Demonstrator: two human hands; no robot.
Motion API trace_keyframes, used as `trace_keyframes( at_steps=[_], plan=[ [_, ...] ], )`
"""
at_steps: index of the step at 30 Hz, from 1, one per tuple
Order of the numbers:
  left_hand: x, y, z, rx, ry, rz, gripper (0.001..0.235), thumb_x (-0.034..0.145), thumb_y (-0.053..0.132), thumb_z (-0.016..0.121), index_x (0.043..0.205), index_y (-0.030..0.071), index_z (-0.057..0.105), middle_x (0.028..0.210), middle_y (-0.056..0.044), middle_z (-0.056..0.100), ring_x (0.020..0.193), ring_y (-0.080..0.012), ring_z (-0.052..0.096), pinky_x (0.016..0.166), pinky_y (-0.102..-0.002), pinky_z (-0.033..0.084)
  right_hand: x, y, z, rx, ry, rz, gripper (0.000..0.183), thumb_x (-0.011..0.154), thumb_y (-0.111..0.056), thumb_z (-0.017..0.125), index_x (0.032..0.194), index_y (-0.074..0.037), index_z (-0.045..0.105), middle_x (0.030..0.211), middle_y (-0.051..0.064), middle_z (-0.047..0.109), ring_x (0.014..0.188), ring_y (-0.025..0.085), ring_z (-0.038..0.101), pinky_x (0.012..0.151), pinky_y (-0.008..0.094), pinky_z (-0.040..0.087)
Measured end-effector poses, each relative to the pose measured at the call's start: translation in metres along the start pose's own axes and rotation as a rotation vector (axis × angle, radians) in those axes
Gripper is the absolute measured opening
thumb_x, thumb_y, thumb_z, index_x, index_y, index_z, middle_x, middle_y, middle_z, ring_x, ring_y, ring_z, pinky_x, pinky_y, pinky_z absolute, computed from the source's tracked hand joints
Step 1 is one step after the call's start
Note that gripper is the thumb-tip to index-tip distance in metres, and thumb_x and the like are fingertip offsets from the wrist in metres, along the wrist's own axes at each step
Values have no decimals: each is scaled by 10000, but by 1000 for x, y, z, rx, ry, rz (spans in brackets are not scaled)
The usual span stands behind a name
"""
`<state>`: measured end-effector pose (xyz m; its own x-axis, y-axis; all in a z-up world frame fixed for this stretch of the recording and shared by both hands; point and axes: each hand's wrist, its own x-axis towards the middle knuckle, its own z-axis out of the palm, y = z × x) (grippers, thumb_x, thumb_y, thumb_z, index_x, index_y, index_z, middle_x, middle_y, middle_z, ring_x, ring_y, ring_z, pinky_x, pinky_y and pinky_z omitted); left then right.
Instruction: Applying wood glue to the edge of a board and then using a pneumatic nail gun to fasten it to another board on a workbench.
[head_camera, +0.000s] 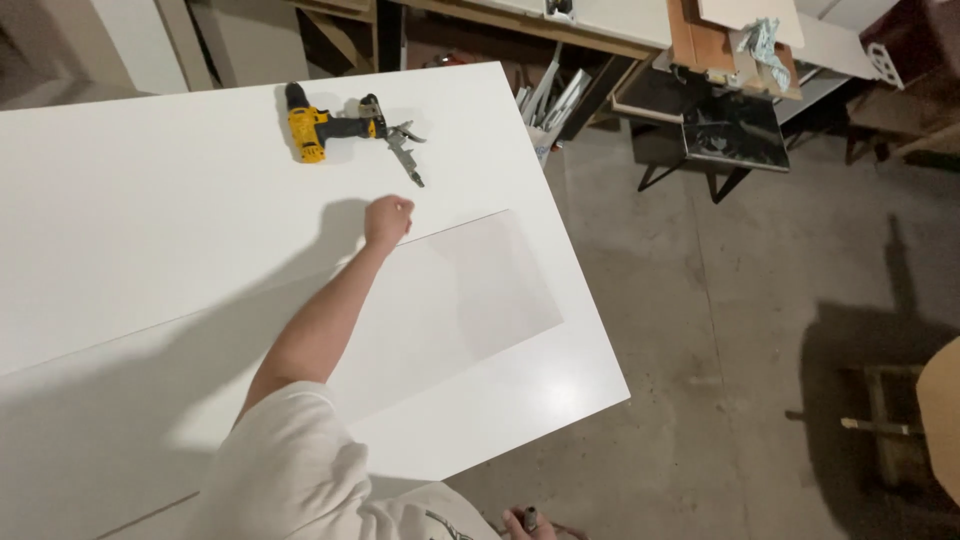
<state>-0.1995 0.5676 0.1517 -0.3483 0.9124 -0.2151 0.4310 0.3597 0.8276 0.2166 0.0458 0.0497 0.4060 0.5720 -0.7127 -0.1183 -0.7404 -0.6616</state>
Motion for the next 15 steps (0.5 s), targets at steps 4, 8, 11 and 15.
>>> trace_keyframes(
  at_steps=[4,8,11,15],
  plan=[
    [-142,-53,-41,176,4,118,318,927,452,685,805,160,653,771,-42,695,788,-266,661,730,-417,454,-100,-139,21,-255,-216,131,187,968,-221,756,1051,-54,746,622,110,424,530,210,404,580,347,358],
    [-332,-58,-115,148,-177,-21,267,949,435,631,919,175,576,876,25,588,759,-172,563,746,-356,420,-161,-169,30,-337,-494,-172,251,1060,-312,558,962,-84,593,678,63,540,542,159,467,524,320,381],
    [-443,-71,-155,68,-176,-180,235,877,388,743,988,182,761,958,33,755,788,-129,663,752,-299,492,-197,-173,39,-691,-601,-336,466,1032,-435,500,1339,-85,472,689,37,530,585,140,470,572,338,389],
    [-552,-108,-197,16,-83,-287,566,1010,487,604,564,147,527,560,-2,592,484,-141,497,609,-309,471,-217,-149,68,-579,-894,-368,389,1040,-398,514,1339,-149,515,561,-28,332,472,91,207,487,312,210]
  ],
)
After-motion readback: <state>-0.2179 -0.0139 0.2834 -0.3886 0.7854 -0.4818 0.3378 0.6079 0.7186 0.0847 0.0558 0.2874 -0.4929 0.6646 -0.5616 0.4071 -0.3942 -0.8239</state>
